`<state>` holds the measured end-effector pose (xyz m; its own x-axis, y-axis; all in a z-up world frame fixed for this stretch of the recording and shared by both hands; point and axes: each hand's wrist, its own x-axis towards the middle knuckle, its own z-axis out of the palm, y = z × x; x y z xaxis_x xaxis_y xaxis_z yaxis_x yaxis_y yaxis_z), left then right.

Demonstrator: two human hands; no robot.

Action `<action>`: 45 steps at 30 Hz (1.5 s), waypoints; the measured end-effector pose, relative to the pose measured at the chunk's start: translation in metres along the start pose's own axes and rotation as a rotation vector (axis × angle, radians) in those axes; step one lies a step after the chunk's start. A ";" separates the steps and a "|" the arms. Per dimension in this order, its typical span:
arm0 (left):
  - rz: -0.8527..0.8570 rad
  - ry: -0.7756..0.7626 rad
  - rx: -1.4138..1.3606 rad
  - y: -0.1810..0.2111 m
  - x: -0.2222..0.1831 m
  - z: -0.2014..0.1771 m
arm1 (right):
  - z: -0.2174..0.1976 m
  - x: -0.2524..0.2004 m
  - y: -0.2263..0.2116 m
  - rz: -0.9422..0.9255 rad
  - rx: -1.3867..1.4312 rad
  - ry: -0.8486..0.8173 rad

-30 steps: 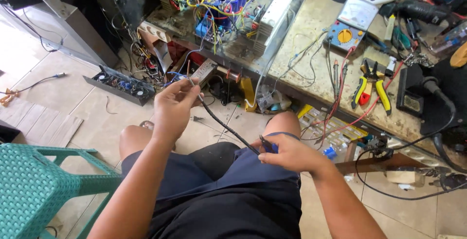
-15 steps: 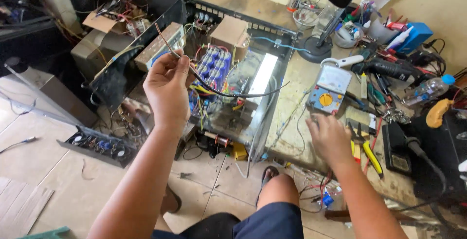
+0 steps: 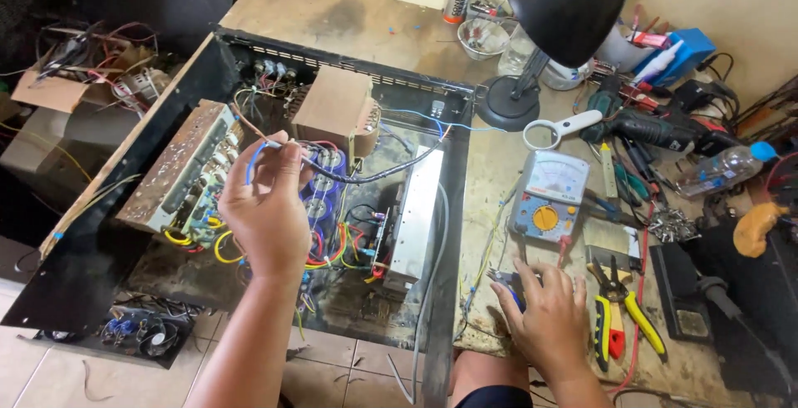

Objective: The person is stripping insulation from wires, twisting them together, and soldering connections on an electronic device at a workbench.

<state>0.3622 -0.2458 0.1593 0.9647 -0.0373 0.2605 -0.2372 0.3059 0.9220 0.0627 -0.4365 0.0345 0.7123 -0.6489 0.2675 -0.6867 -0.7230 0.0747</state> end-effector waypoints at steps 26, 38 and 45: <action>0.512 -0.118 0.163 0.002 -0.030 0.013 | -0.129 0.137 -0.063 -0.035 1.215 0.221; 0.336 -0.537 0.881 -0.141 0.074 0.084 | -0.006 0.340 -0.100 -0.179 0.441 -0.052; 0.335 -0.718 0.945 -0.123 0.075 0.080 | -0.008 0.332 -0.097 -0.294 0.326 -0.177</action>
<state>0.4544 -0.3624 0.0885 0.6296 -0.6952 0.3469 -0.7381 -0.3957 0.5464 0.3647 -0.5795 0.1237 0.9031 -0.4150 0.1106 -0.3905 -0.9006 -0.1906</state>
